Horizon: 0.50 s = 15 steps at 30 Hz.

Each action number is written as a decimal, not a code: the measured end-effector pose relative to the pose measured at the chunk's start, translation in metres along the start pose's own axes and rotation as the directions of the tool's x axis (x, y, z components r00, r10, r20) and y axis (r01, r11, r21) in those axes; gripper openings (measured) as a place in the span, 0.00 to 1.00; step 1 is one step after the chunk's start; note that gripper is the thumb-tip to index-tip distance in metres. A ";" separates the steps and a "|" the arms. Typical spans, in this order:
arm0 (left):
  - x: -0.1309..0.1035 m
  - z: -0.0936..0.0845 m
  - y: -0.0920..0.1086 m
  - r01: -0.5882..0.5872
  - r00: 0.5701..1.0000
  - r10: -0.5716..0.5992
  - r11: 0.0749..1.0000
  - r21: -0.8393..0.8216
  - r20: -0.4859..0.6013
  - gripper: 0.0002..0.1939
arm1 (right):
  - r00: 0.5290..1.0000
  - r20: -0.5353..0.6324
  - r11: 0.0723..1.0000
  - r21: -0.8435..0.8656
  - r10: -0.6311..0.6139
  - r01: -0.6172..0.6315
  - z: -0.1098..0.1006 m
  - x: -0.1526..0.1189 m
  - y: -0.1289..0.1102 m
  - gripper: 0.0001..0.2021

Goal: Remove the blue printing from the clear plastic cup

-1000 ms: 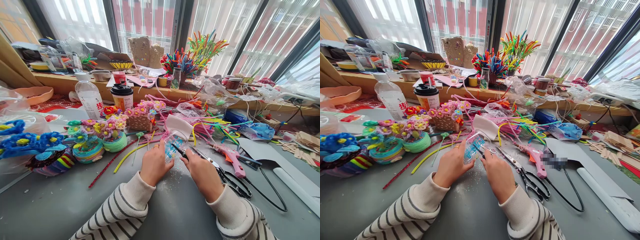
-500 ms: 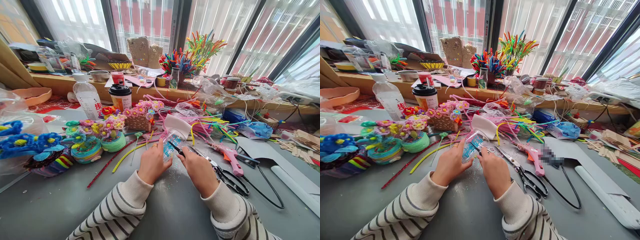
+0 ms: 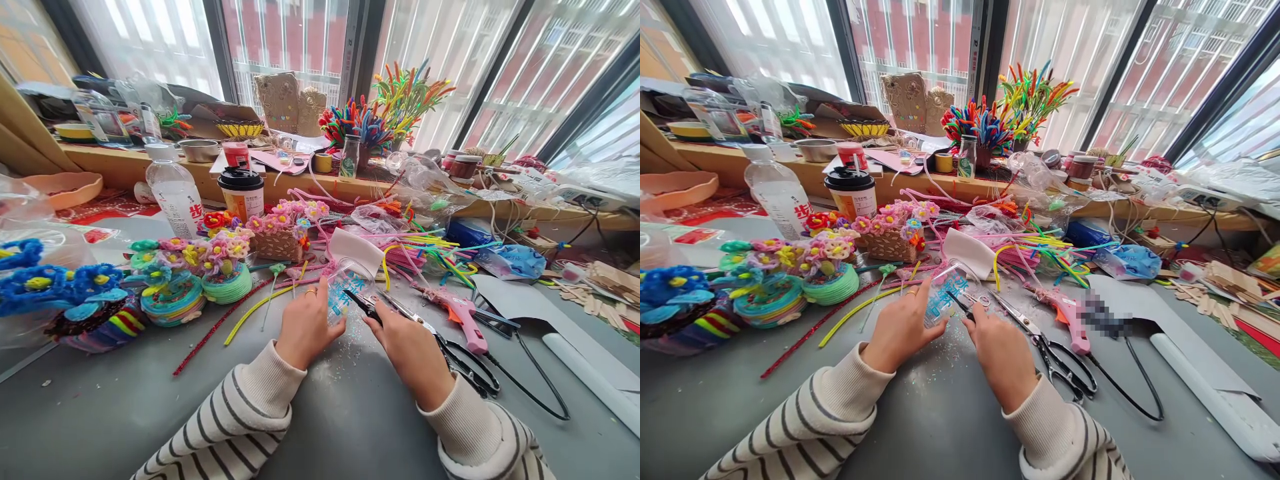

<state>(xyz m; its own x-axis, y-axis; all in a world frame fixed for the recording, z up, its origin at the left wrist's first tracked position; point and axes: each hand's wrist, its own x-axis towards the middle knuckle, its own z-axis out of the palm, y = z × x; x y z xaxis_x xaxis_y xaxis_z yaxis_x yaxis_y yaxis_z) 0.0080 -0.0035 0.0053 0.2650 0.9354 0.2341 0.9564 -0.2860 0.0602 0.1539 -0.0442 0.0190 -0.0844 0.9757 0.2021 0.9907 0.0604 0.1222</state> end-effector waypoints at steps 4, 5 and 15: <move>-0.001 0.002 0.001 -0.016 1.000 0.017 1.000 0.011 -0.019 0.35 | 1.000 -0.024 1.000 0.003 0.009 -0.009 0.001 -0.001 -0.001 0.12; -0.001 0.002 0.001 -0.015 1.000 0.015 1.000 0.009 -0.021 0.35 | 0.999 -0.037 1.000 0.004 0.005 -0.004 0.001 -0.001 0.000 0.12; 0.000 -0.002 0.001 0.007 1.000 -0.007 1.000 0.002 -0.021 0.34 | 0.993 -0.116 0.999 0.050 0.012 -0.007 0.001 -0.010 0.023 0.15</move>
<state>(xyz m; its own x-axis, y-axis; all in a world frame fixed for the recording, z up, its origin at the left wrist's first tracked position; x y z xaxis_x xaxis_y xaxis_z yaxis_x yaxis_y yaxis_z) 0.0086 -0.0045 0.0068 0.2554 0.9329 0.2537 0.9585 -0.2788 0.0603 0.1777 -0.0525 0.0190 -0.0839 0.9455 0.3146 0.9953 0.0642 0.0724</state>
